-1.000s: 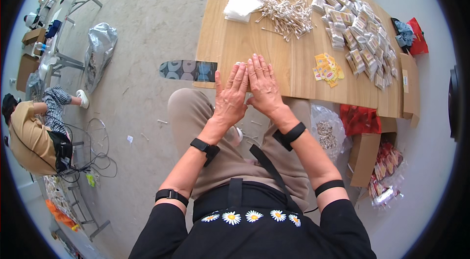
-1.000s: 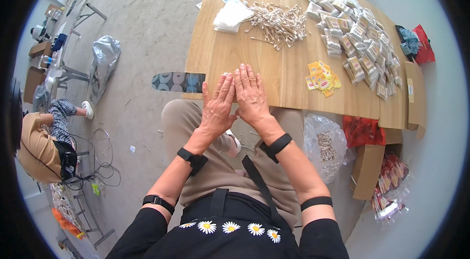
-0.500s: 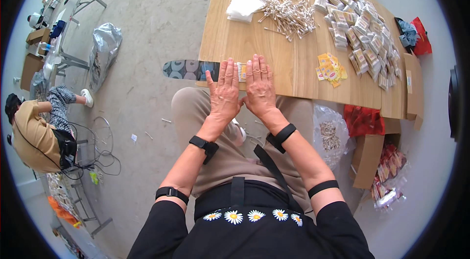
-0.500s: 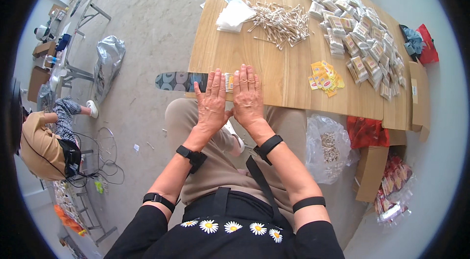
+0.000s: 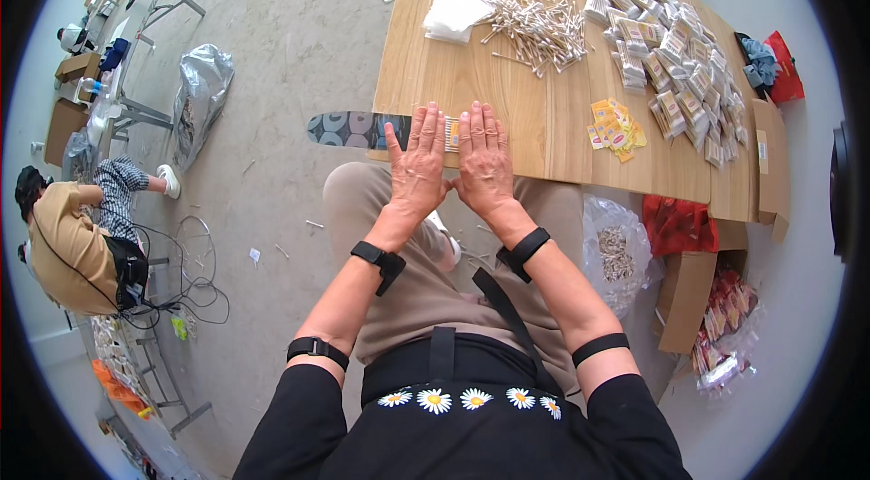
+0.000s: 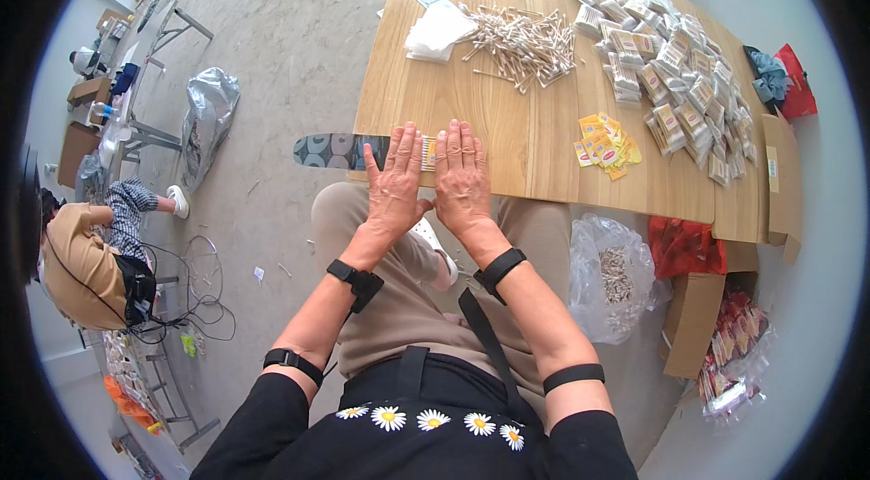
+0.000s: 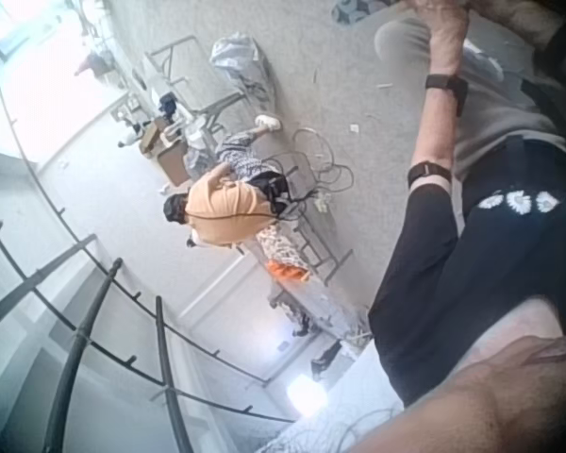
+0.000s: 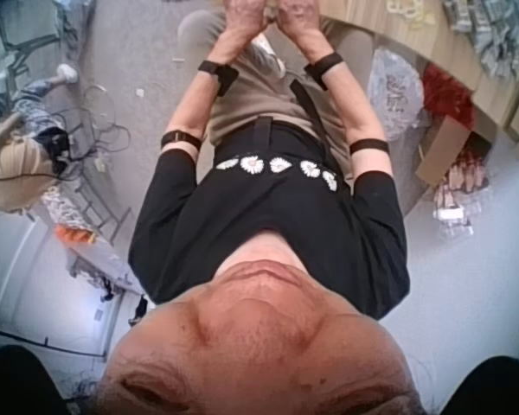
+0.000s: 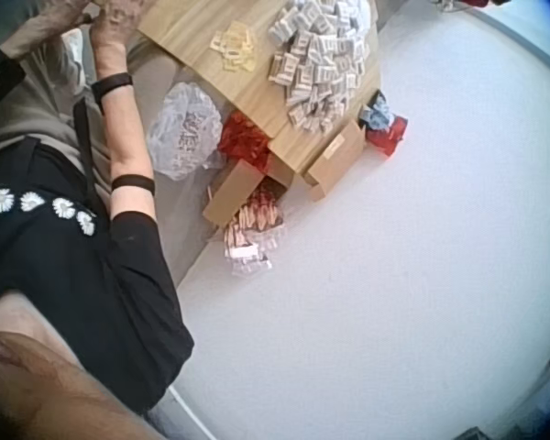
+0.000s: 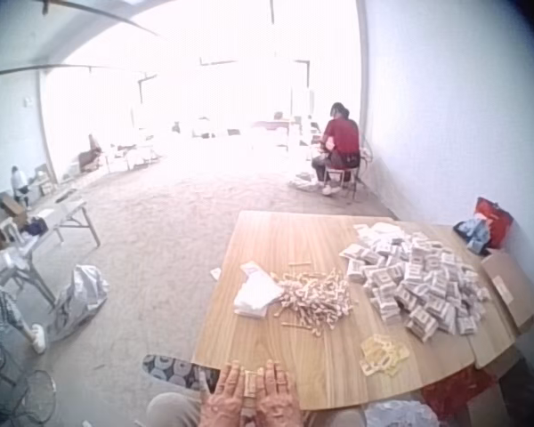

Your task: The recorder is counting and packaging cotton swabs into small plastic bags.

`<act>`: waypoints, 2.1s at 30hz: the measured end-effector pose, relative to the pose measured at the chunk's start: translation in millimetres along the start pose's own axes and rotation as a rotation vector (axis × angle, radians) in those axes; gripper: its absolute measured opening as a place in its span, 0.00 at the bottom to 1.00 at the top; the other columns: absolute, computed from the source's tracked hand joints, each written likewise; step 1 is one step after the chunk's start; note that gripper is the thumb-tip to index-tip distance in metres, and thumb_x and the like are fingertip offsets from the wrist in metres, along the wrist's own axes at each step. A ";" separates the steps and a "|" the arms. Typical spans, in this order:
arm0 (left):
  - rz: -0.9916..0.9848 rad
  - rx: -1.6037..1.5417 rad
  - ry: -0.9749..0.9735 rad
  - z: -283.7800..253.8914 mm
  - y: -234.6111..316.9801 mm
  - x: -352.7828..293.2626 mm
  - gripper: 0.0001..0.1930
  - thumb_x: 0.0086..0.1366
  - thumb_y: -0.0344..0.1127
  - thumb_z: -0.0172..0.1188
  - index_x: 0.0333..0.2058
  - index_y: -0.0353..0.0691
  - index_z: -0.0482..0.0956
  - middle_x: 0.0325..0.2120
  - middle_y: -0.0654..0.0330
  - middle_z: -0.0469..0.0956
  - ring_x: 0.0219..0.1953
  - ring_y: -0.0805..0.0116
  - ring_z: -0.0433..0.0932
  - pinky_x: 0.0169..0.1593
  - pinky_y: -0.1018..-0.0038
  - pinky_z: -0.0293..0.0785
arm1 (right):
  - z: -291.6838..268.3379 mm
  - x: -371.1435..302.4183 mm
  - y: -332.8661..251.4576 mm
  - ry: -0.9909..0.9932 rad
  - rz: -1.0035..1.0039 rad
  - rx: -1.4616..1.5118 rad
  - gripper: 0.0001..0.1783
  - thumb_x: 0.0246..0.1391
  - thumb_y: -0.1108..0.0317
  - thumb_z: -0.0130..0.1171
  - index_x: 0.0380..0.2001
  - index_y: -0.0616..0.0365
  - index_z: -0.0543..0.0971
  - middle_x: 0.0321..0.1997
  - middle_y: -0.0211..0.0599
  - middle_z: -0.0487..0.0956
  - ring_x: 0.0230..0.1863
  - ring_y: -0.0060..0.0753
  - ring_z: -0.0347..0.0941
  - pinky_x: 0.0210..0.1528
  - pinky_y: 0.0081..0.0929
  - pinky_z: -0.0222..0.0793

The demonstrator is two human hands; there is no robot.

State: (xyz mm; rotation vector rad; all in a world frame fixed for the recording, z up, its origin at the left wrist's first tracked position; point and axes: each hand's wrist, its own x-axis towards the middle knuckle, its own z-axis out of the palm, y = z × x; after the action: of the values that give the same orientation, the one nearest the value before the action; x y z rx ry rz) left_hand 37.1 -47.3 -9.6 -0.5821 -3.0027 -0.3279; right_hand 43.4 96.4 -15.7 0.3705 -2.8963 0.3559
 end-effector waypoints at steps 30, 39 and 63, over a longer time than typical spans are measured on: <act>-0.339 -0.298 0.457 -22.3 -104.3 -29.4 0.33 0.54 0.42 0.72 0.56 0.33 0.74 0.62 0.49 0.70 0.67 0.51 0.64 0.69 0.47 0.51 | -9.4 3.5 -8.1 -0.115 0.015 0.005 0.57 0.35 0.65 0.72 0.70 0.67 0.57 0.77 0.56 0.51 0.79 0.52 0.43 0.79 0.45 0.39; -0.130 -0.161 0.461 -60.3 -81.3 62.4 0.22 0.54 0.34 0.69 0.49 0.39 0.79 0.51 0.55 0.79 0.60 0.56 0.72 0.70 0.47 0.50 | -4.7 3.9 0.3 -0.024 -0.003 -0.041 0.64 0.31 0.60 0.78 0.70 0.68 0.55 0.77 0.58 0.51 0.79 0.55 0.42 0.78 0.46 0.39; -0.212 -0.397 0.284 -32.6 -61.6 267.2 0.08 0.52 0.33 0.70 0.28 0.38 0.81 0.26 0.54 0.81 0.32 0.57 0.81 0.40 0.63 0.75 | -1.9 2.4 0.0 0.069 -0.002 0.036 0.36 0.55 0.68 0.50 0.67 0.71 0.61 0.73 0.62 0.59 0.76 0.60 0.52 0.74 0.52 0.47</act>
State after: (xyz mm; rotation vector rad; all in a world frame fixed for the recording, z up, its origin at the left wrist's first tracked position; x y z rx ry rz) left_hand -232.7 -13.6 38.0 -0.2089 -2.7337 -0.9474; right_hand 41.4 96.4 -13.3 0.3599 -2.8255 0.4127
